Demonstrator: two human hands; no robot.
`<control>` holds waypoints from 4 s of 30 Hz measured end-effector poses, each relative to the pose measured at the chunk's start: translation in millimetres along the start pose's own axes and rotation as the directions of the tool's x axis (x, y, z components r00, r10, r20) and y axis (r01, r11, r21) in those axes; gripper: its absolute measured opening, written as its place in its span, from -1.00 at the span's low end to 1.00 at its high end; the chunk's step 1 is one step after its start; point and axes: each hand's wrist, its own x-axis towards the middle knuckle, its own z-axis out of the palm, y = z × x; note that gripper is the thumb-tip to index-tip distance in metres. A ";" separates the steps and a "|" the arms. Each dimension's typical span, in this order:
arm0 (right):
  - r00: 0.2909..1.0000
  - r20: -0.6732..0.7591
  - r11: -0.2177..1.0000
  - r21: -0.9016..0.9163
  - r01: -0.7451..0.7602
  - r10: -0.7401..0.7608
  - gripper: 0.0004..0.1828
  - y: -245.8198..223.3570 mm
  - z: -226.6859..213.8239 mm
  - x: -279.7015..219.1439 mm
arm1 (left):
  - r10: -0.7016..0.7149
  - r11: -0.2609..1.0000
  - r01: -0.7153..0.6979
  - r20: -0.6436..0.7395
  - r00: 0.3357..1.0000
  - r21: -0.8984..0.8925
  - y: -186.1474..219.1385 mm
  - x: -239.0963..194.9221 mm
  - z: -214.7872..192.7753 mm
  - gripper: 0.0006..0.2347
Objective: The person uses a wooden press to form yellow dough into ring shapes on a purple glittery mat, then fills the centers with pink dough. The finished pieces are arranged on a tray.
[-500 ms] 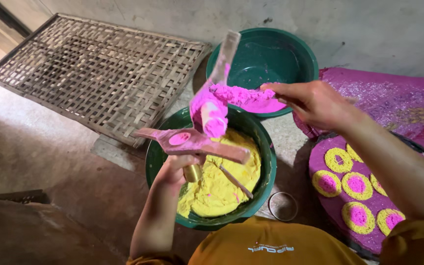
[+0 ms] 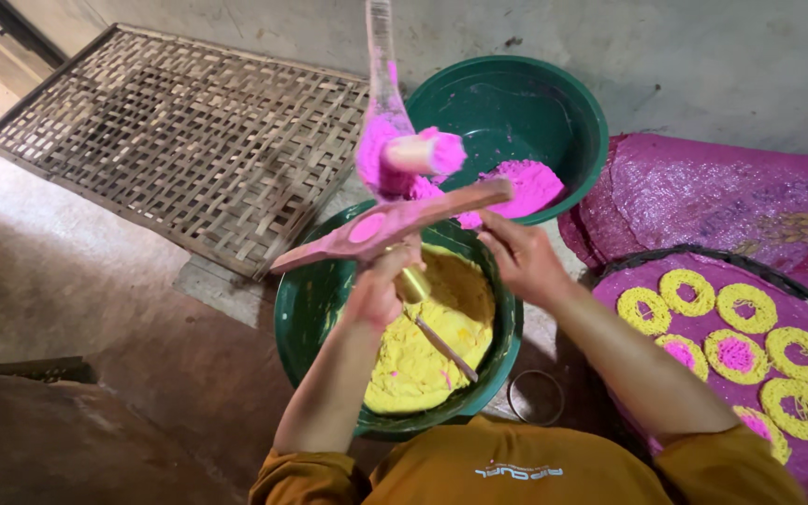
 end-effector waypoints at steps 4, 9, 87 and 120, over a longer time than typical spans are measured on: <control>0.997 -0.053 0.991 -0.120 -0.064 0.058 -0.76 -1.0 7.1 -2.8 | -0.088 0.985 0.074 0.083 0.993 0.156 -26.3 3.2 12.4 -0.72; 0.999 -0.019 0.994 0.098 0.049 -0.047 -0.62 -6.4 0.1 11.7 | -0.059 0.978 0.011 0.223 0.973 0.209 -21.4 -1.2 25.7 -0.86; 0.728 -0.346 0.701 0.667 -0.253 0.591 -0.39 -43.9 -346.8 -399.3 | -0.392 0.750 0.385 -0.108 0.914 0.537 -324.2 -68.9 70.3 -0.37; 0.437 0.766 -0.038 0.513 -0.858 0.471 0.07 11.1 -337.6 -344.4 | -0.059 0.626 0.634 0.783 0.620 -0.455 -224.6 -43.5 277.3 -0.29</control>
